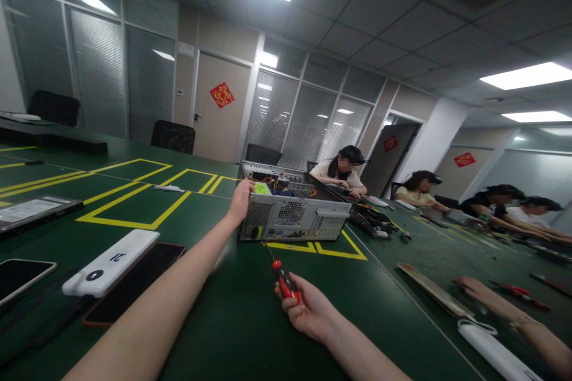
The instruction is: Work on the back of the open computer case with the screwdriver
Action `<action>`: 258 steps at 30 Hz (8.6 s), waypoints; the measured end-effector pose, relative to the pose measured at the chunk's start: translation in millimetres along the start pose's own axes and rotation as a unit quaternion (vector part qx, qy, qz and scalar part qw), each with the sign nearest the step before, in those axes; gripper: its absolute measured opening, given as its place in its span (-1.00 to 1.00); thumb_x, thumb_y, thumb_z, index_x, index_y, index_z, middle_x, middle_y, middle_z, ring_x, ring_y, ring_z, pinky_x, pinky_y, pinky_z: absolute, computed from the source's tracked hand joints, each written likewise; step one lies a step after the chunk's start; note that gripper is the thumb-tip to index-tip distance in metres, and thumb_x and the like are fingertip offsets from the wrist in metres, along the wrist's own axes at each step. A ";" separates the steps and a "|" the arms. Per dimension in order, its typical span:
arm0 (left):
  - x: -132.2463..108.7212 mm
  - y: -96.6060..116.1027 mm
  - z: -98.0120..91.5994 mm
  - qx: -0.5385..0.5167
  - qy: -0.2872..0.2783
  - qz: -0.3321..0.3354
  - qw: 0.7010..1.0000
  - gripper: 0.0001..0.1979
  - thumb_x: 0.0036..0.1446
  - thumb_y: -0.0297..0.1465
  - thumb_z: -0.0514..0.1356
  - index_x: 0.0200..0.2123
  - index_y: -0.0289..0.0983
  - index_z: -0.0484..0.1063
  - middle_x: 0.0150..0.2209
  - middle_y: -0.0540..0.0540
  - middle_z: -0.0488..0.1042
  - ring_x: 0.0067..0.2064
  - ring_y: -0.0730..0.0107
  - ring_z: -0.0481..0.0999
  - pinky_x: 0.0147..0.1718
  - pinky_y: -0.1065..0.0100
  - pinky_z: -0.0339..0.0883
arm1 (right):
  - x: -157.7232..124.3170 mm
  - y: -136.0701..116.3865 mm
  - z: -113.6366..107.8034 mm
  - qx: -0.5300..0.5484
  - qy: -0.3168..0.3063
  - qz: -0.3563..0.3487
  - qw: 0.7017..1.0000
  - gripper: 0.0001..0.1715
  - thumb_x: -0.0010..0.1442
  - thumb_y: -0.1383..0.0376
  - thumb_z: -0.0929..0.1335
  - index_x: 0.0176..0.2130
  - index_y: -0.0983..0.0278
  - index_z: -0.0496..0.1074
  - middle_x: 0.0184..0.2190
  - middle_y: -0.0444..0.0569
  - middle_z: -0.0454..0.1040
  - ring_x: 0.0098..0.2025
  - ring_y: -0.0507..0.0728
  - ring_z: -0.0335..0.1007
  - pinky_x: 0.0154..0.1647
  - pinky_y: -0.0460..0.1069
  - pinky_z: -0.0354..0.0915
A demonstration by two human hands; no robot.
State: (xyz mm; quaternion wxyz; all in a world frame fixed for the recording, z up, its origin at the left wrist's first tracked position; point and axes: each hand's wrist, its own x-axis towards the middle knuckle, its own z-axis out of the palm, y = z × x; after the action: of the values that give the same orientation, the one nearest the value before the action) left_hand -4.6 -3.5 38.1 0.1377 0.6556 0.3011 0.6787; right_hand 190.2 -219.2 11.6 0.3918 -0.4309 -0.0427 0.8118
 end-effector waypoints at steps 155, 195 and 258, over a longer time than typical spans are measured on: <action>0.1 -1.2 -0.6 0.004 -0.009 -0.002 1.000 -0.67 0.28 -0.34 -0.18 -0.48 -0.18 0.25 -0.19 -0.08 0.51 0.02 0.30 0.43 0.28 0.17 0.14 | -0.2 -16.3 -5.7 -0.046 -0.011 -0.043 0.998 -0.56 0.40 0.09 0.15 -0.29 0.39 0.30 -0.56 -0.14 0.31 -0.72 -0.18 0.01 -0.80 -0.31 -0.17; -0.2 -3.1 0.2 0.013 -0.008 -0.020 1.000 -0.64 0.30 -0.33 -0.20 -0.47 -0.19 0.27 -0.14 -0.09 0.50 0.10 0.29 0.40 0.28 0.18 0.14 | -1.9 -17.0 -12.2 -0.113 -0.067 -0.052 0.990 -0.65 0.34 0.15 0.19 -0.13 0.39 0.33 -0.44 -0.02 0.43 -0.60 -0.08 0.19 -0.62 -0.22 0.07; -0.8 -8.4 2.0 0.004 0.007 -0.016 1.000 -0.65 0.29 -0.34 -0.17 -0.45 -0.20 0.30 -0.11 -0.10 0.51 0.13 0.26 0.39 0.27 0.16 0.16 | -1.5 -18.0 -10.0 -0.206 -0.006 -0.074 0.976 -0.81 0.36 0.28 0.26 -0.26 0.35 0.35 -0.50 -0.16 0.39 -0.75 -0.23 -0.08 -0.78 -0.31 -0.22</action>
State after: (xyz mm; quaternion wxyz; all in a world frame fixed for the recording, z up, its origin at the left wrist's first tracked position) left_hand -4.3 3.1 32.5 0.1439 0.6464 0.3149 0.6799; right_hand 208.8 -210.5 13.7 0.3531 -0.4933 -0.2435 0.7567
